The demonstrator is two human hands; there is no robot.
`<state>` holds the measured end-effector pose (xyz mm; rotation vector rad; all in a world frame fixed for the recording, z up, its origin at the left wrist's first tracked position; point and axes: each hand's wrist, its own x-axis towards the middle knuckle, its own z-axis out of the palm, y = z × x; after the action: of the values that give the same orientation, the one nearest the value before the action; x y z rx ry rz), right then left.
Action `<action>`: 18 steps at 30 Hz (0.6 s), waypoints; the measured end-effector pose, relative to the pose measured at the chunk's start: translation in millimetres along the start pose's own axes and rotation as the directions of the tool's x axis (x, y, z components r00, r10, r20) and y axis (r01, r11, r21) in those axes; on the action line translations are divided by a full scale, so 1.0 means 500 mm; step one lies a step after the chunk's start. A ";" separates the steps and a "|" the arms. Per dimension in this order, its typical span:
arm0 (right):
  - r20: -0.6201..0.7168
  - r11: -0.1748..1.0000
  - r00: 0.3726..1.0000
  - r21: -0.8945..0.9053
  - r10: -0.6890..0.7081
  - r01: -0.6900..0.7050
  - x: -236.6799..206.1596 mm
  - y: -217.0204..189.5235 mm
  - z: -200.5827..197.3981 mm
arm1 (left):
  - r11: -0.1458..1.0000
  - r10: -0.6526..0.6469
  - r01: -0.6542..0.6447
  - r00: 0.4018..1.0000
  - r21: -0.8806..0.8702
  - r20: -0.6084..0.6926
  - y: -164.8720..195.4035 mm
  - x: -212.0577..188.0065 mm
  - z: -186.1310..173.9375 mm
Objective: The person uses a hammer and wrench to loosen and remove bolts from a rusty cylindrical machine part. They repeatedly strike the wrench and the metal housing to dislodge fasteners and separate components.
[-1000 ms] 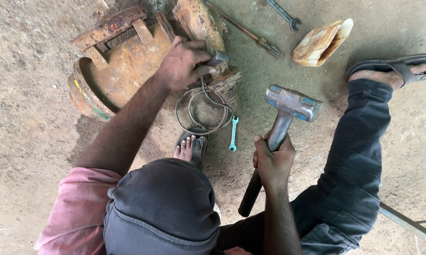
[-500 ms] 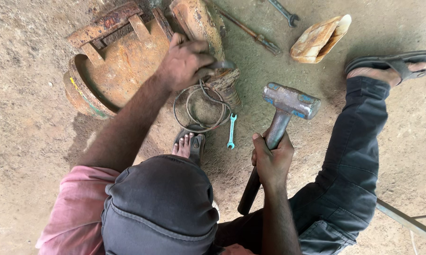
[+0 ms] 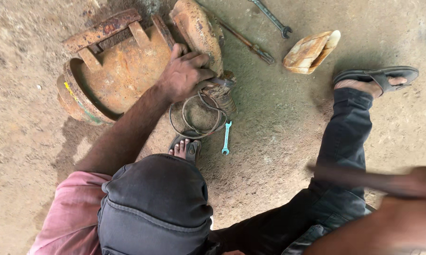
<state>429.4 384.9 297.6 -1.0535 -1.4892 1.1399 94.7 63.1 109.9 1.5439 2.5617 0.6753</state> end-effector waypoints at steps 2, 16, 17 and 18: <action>-0.077 1.000 0.997 -0.011 -0.011 0.011 -0.031 -0.049 0.061 | 1.000 0.003 -0.003 1.000 -0.001 -0.019 -0.002 0.000 0.003; 0.577 0.928 0.747 -0.055 0.331 -0.368 -0.264 0.115 0.185 | 0.985 0.058 -0.097 0.966 -0.145 -0.251 -0.009 -0.004 -0.027; 0.519 0.903 0.752 -0.104 0.406 -0.416 -0.265 0.111 0.188 | 0.963 -0.001 -0.067 0.967 -0.260 -0.253 -0.012 0.002 -0.029; 0.526 0.904 0.746 -0.123 0.410 -0.410 -0.268 0.110 0.192 | 0.949 -0.069 -0.003 0.973 -0.315 -0.219 -0.015 0.009 -0.030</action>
<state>363.6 250.5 209.3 -1.1502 -1.7269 1.8782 82.1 59.2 121.1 1.3861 2.4629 1.2528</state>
